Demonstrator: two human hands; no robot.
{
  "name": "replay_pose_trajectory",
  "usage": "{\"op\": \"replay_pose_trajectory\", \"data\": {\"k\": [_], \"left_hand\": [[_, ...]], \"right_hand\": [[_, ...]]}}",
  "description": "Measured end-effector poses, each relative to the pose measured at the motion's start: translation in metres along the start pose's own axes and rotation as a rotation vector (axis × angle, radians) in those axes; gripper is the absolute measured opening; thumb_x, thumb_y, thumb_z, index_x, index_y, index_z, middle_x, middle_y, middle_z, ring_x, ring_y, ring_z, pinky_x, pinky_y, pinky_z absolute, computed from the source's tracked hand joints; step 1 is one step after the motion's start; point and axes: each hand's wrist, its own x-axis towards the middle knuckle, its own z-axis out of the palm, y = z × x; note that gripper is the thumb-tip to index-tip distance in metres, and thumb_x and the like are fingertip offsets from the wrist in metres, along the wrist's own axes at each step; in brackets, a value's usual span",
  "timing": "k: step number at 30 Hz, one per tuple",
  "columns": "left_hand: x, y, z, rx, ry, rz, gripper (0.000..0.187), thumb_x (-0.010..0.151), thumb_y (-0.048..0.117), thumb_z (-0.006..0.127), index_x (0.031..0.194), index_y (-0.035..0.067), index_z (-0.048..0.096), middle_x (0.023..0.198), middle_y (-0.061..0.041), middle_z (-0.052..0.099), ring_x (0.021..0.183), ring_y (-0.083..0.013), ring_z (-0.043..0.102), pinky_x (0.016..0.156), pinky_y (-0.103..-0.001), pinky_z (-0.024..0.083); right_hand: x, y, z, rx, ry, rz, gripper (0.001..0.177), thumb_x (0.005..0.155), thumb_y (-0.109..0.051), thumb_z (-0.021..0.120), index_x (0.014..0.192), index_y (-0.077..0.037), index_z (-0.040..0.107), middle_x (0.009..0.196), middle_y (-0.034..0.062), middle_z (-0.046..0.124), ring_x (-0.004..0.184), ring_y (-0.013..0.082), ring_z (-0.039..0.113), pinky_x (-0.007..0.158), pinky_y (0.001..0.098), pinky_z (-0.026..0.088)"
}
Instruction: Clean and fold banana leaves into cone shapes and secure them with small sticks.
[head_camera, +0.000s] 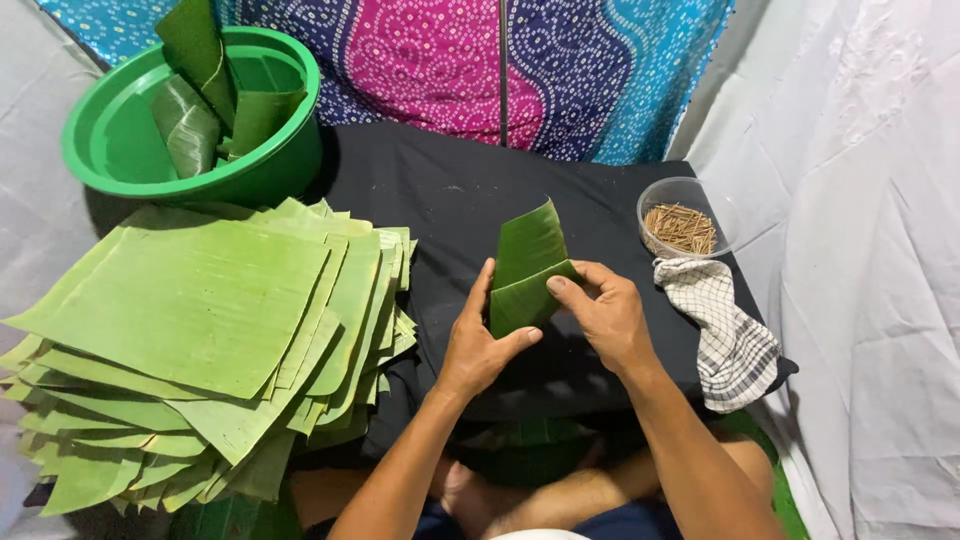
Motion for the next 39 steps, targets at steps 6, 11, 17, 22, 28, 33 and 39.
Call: {"op": "replay_pose_trajectory", "data": {"k": [6,11,17,22,28,33,39], "left_hand": [[0.002,-0.008,0.0,0.002,-0.068,0.017,0.111,0.074,0.022,0.088,0.163,0.007,0.023,0.148,-0.019,0.057,0.132,-0.0273,0.061,0.109,-0.037,0.051],[-0.001,-0.002,0.001,0.226,-0.05,0.066,0.12,0.067,0.023,0.094,0.161,0.007,0.021,0.148,-0.022,0.052,0.135,-0.0321,0.055,0.108,-0.039,0.047],[-0.002,0.003,-0.007,0.363,-0.01,0.071,0.109,0.07,0.019,0.089,0.16,0.01,0.027,0.144,-0.019,0.059,0.13,-0.0319,0.061,0.106,-0.039,0.051],[0.001,0.005,-0.029,0.666,0.147,0.459,0.089,0.075,0.005,0.084,0.153,0.008,0.042,0.145,-0.017,0.059,0.132,-0.0343,0.059,0.108,-0.042,0.048],[0.004,-0.007,-0.036,0.883,0.211,0.769,0.079,0.073,0.001,0.08,0.145,0.01,0.048,0.146,-0.01,0.057,0.138,-0.0313,0.053,0.116,-0.051,0.04],[0.005,-0.022,-0.032,0.846,0.249,0.843,0.068,0.084,-0.003,0.074,0.144,0.012,0.047,0.15,-0.01,0.054,0.143,-0.032,0.051,0.122,-0.054,0.037],[0.009,-0.032,-0.035,0.844,0.248,0.835,0.065,0.087,-0.006,0.071,0.142,0.019,0.048,0.149,-0.009,0.055,0.144,-0.0348,0.051,0.122,-0.055,0.04]], "right_hand": [[-0.005,-0.019,-0.001,-0.123,-0.021,-0.144,0.028,0.085,-0.014,0.077,0.108,0.0,0.075,0.126,0.0085,0.066,0.103,0.0133,0.069,0.082,0.0266,0.062],[-0.006,-0.003,0.0,-0.106,0.016,-0.105,0.022,0.092,-0.014,0.072,0.108,0.001,0.076,0.118,0.0078,0.071,0.099,0.0133,0.07,0.081,0.0259,0.06],[-0.006,0.0,-0.005,-0.021,-0.025,-0.079,0.021,0.099,-0.012,0.066,0.111,0.002,0.076,0.111,0.0079,0.075,0.096,0.0125,0.07,0.085,0.0255,0.057],[-0.015,-0.009,-0.009,0.109,-0.078,-0.082,0.021,0.092,-0.004,0.07,0.112,0.001,0.074,0.111,0.009,0.073,0.098,0.0146,0.07,0.087,0.0282,0.057],[-0.039,-0.033,-0.001,-0.528,0.094,-0.747,0.032,0.073,0.005,0.074,0.104,-0.003,0.072,0.11,0.0131,0.073,0.104,0.0297,0.071,0.089,0.0366,0.058],[-0.048,-0.042,0.002,-0.673,0.046,-1.091,0.024,0.076,0.001,0.075,0.1,-0.003,0.072,0.106,0.0094,0.072,0.102,0.0282,0.069,0.088,0.0397,0.058],[-0.054,-0.037,0.003,-0.7,0.0,-1.119,0.017,0.079,-0.001,0.074,0.096,-0.003,0.072,0.106,0.0088,0.072,0.103,0.0274,0.068,0.088,0.0404,0.058]]}}
